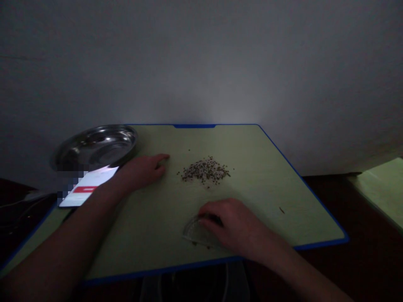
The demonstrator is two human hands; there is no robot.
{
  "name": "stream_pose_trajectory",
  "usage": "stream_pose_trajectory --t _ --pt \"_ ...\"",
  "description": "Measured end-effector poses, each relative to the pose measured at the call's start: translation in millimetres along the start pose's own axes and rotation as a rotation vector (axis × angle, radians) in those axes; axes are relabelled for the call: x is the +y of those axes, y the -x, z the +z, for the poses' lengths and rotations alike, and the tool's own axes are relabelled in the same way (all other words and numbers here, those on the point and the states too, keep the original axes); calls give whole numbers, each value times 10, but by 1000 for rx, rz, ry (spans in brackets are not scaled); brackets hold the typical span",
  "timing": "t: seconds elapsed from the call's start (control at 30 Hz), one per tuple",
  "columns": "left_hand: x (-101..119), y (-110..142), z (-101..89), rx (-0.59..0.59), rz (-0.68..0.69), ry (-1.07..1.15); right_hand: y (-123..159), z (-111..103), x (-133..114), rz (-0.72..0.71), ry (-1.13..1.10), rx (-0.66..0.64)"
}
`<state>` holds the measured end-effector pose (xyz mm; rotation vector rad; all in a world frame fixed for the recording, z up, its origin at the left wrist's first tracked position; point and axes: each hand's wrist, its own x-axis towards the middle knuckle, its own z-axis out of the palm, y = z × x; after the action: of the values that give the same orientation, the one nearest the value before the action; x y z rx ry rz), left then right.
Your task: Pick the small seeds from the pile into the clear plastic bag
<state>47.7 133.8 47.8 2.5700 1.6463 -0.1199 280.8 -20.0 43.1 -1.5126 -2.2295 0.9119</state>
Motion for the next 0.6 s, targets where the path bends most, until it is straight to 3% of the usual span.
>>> stream_pose_trajectory --t 0.43,0.6 --pt "-12 -11 37 16 3 -7 150 -10 -187 -68 57 -113" --pt "7 -2 17 14 -3 1 175 -74 -136 -95 41 -27"
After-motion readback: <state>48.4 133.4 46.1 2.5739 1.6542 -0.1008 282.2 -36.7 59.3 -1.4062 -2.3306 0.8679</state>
